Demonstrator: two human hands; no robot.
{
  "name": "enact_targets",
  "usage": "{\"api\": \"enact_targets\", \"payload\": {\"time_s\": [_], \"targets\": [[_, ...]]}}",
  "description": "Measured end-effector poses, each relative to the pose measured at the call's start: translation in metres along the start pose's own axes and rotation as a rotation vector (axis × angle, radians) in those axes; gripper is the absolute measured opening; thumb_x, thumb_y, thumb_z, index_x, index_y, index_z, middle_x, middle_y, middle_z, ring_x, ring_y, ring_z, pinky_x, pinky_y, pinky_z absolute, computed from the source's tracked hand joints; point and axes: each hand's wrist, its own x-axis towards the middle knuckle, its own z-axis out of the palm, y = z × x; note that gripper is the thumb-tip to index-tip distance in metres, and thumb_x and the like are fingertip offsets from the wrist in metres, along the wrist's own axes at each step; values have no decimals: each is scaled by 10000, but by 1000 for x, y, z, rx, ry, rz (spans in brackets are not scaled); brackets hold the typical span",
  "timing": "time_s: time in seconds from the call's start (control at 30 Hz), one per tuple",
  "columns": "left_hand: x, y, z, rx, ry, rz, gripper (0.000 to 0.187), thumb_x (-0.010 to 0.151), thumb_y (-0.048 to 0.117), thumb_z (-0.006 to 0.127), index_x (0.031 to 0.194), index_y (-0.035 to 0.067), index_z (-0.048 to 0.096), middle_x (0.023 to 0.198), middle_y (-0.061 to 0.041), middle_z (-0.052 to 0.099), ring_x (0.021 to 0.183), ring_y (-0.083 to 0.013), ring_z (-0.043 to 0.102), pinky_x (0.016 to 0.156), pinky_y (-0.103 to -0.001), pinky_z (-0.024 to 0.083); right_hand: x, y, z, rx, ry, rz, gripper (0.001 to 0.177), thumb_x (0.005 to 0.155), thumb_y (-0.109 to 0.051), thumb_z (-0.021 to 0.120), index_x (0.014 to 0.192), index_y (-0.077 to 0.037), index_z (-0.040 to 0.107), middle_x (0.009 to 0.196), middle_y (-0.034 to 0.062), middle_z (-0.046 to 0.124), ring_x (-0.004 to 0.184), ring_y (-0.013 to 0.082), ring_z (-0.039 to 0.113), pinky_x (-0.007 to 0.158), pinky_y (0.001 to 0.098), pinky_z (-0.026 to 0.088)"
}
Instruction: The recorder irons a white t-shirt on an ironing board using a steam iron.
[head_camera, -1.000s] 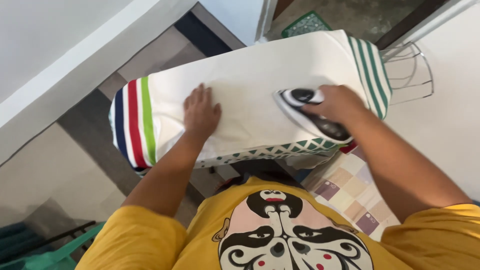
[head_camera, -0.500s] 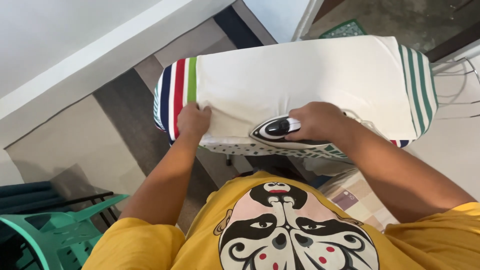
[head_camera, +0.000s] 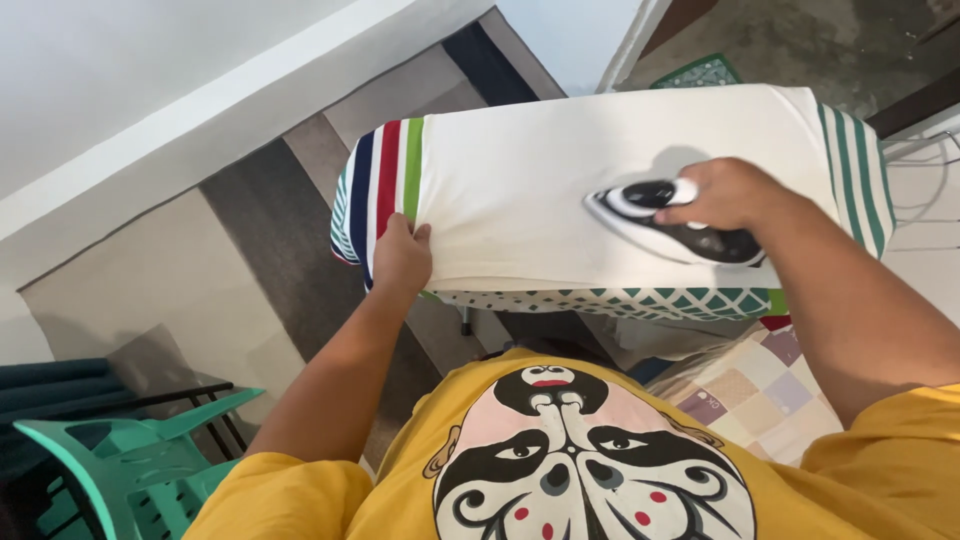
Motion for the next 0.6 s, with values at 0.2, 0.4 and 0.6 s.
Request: {"api": "enact_targets", "payload": {"time_s": [0.2, 0.4, 0.6], "targets": [[-8, -11, 1, 98, 53, 81, 304, 1039, 357, 550, 1065, 54, 554, 909, -236, 718, 907, -477, 689, 801, -563, 529, -22, -95, 6, -161, -125, -206, 702, 698, -627, 814, 1198, -142, 727, 1018, 179, 752, 962, 362, 720, 875, 444, 554], [-5, -11, 2, 145, 20, 74, 322, 1043, 382, 517, 1078, 63, 539, 937, -218, 729, 918, -454, 706, 813, -564, 535, -44, -150, 15, -248, -185, -363, 571, 732, -628, 767, 1100, -193, 728, 940, 151, 750, 938, 361, 718, 833, 471, 563], [-6, -2, -5, 182, -17, 36, 325, 1062, 391, 486, 1076, 69, 525, 914, -216, 727, 895, -424, 726, 801, -539, 559, -31, -133, 0, -218, -153, -207, 620, 739, -657, 770, 1106, -160, 716, 956, 168, 741, 926, 362, 718, 826, 469, 562]]}}
